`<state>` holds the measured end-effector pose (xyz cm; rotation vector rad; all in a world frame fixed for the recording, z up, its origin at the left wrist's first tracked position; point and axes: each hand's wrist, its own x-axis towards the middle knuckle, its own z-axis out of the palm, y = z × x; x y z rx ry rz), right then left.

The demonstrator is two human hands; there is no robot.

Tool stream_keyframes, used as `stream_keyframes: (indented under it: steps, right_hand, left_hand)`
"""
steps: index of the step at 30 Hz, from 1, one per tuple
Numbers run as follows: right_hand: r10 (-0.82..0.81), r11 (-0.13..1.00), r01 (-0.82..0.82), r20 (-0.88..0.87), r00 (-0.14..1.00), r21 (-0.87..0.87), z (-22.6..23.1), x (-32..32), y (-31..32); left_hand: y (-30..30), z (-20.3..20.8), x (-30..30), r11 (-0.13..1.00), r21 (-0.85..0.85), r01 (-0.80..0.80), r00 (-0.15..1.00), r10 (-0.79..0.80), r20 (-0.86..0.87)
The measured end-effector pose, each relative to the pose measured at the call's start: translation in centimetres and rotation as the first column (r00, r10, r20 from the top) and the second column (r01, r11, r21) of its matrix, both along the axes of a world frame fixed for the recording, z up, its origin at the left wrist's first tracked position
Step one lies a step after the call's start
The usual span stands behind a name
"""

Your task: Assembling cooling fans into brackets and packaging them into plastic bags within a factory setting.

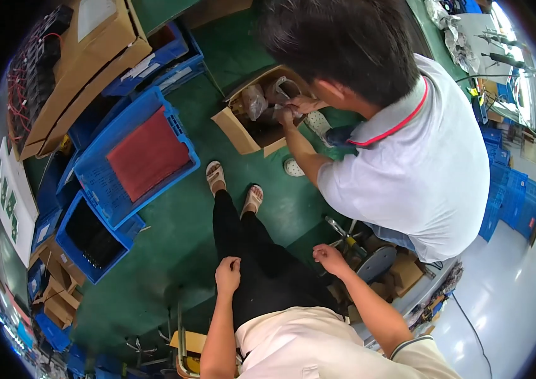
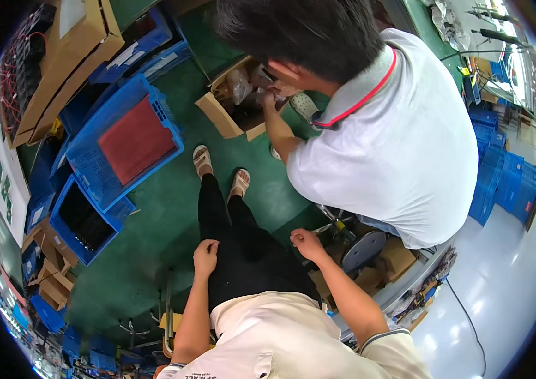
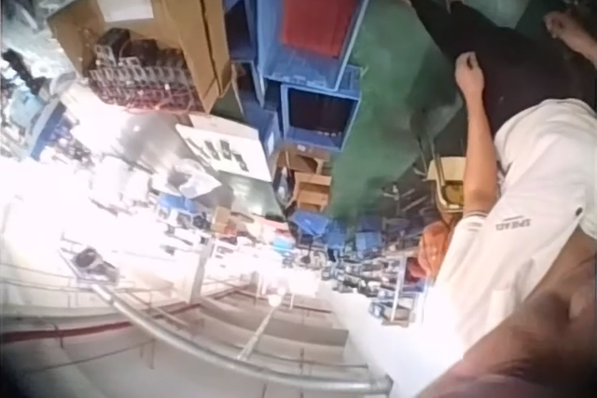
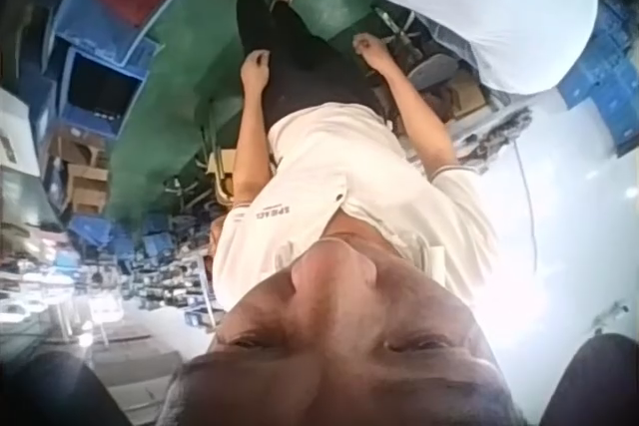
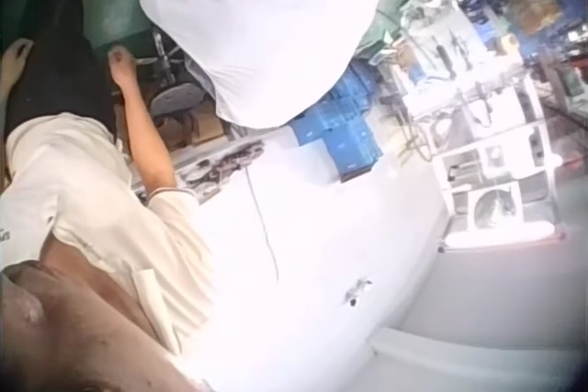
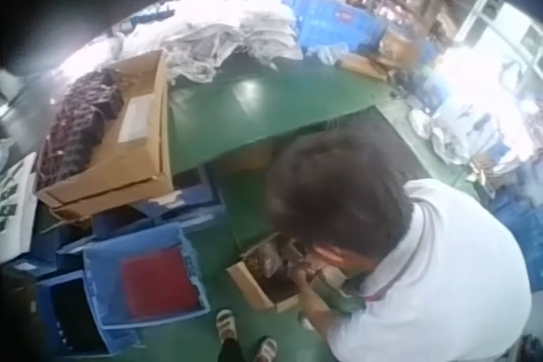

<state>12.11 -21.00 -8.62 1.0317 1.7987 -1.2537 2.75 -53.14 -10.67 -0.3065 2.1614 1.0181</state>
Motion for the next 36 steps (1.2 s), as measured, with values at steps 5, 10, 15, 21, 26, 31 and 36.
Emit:
stream_keyframes:
  steps: [5,10,15,21,26,31,36]
  right_hand:
    - [-0.015,0.998,0.018,0.068,0.998,-0.052,-0.2,0.4,-1.4]
    - [-0.047,0.999,0.048,0.059,0.997,-0.02,-0.8,1.0,-2.6]
    - [-0.019,0.999,0.021,0.064,0.998,-0.027,-1.1,-0.2,-3.6]
    - [0.004,0.999,-0.002,0.048,0.999,-0.049,-2.6,-1.7,-3.6]
    - [0.02,0.999,-0.018,0.051,0.998,-0.044,-3.1,-3.7,-3.6]
    - [0.004,0.997,-0.005,-0.014,1.0,-0.073,-3.1,-7.1,-4.7]
    - [-0.021,0.987,0.01,-0.069,0.997,-0.161,-1.5,-9.9,-6.2]
  left_hand:
    - [-0.6,-0.2,-0.1,0.999,-0.004,0.044,0.999,-0.044,0.029]
    - [-0.8,-0.4,-0.1,0.996,-0.015,0.09,0.996,-0.089,0.028]
    - [-1.4,-0.8,-0.3,0.993,-0.026,0.114,0.993,-0.113,0.033]
    - [-0.8,-0.7,-2.0,0.992,-0.032,0.12,0.992,-0.119,0.036]
    - [-0.8,-1.2,-3.2,0.992,-0.018,0.122,0.992,-0.121,0.032]
    - [-1.1,-1.8,-2.7,0.998,-0.001,0.056,0.994,-0.056,0.09]
    - [0.1,-5.6,-5.4,0.894,0.237,-0.381,0.912,0.32,0.257]
